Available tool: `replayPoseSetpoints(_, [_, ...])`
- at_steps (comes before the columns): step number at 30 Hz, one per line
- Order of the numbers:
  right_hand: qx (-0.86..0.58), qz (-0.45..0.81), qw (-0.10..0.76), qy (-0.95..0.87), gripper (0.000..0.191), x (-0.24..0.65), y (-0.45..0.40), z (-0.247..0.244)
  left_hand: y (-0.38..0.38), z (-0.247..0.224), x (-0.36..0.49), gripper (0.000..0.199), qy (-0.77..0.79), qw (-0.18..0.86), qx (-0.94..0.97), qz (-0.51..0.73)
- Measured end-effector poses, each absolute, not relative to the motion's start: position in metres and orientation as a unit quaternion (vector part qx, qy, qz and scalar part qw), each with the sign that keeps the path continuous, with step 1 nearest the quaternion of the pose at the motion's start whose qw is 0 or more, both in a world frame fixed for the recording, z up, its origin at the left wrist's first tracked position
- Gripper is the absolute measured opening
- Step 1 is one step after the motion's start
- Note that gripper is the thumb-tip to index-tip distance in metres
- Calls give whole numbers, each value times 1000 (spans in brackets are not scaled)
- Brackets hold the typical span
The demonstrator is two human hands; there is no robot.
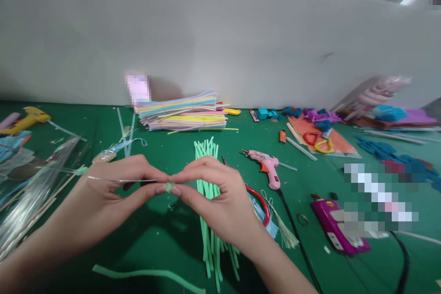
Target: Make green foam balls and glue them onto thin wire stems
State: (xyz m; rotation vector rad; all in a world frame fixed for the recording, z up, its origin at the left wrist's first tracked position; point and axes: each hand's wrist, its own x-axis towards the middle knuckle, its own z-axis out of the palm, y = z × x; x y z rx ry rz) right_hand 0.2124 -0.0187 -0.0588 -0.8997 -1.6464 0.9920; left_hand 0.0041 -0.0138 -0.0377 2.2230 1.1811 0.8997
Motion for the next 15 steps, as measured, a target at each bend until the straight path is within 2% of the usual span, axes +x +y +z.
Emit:
replayPoseSetpoints(5, [-435, 410, 465, -653, 5, 207, -22, -50, -15, -40, 8, 13, 409, 129, 834, 347])
replayPoseSetpoints(8, [-462, 405, 458, -643, 4, 205, -21, -49, -16, -39, 11, 17, 396, 84, 842, 356])
replayPoseSetpoints(15, [-478, 394, 472, -627, 6, 191, -15, -49, -16, -44, 10, 18, 441, 86, 823, 348])
